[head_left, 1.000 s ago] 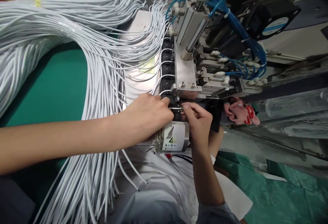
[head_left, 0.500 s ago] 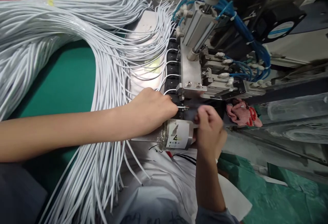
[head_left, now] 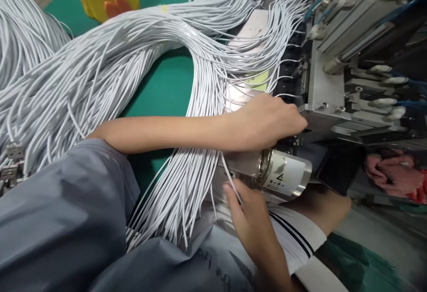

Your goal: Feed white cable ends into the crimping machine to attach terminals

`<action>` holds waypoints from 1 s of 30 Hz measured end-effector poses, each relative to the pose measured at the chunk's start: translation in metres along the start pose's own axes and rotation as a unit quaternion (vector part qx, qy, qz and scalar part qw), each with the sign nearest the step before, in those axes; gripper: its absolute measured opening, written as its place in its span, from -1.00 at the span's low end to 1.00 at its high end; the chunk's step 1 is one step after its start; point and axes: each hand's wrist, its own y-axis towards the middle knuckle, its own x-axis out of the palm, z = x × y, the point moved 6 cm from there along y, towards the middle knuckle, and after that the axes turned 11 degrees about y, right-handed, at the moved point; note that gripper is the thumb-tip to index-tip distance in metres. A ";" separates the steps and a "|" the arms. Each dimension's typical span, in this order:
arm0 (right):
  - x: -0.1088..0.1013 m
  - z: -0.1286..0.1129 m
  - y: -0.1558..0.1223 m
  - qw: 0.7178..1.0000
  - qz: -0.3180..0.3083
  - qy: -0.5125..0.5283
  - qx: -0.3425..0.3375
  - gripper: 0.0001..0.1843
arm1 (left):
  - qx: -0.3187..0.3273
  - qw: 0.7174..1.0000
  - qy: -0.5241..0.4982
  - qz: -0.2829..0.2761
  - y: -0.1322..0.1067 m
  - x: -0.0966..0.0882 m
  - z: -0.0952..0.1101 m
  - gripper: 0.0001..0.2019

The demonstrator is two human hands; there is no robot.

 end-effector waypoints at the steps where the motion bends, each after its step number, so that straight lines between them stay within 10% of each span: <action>1: -0.012 -0.002 -0.004 1.000 0.019 -0.006 0.001 -0.79 | 0.028 0.999 -0.032 0.005 -0.003 -0.003 0.010 -0.76; 8: -0.098 -0.003 -0.028 0.929 0.316 0.172 -0.084 -0.88 | 0.177 0.932 -0.316 -0.005 -0.025 -0.003 0.058 -0.78; 13: -0.099 0.007 -0.019 0.898 0.297 0.306 -0.109 -0.70 | 0.144 0.917 -0.372 0.018 -0.020 0.004 0.056 -0.80; 21: -0.093 0.004 -0.027 0.885 0.362 0.227 -0.186 -0.79 | 0.145 0.905 -0.400 0.030 -0.026 0.007 0.062 -0.84; 30: -0.105 -0.004 -0.037 0.921 0.321 0.140 -0.172 -0.91 | 0.186 0.923 -0.333 0.046 -0.027 0.010 0.065 -0.76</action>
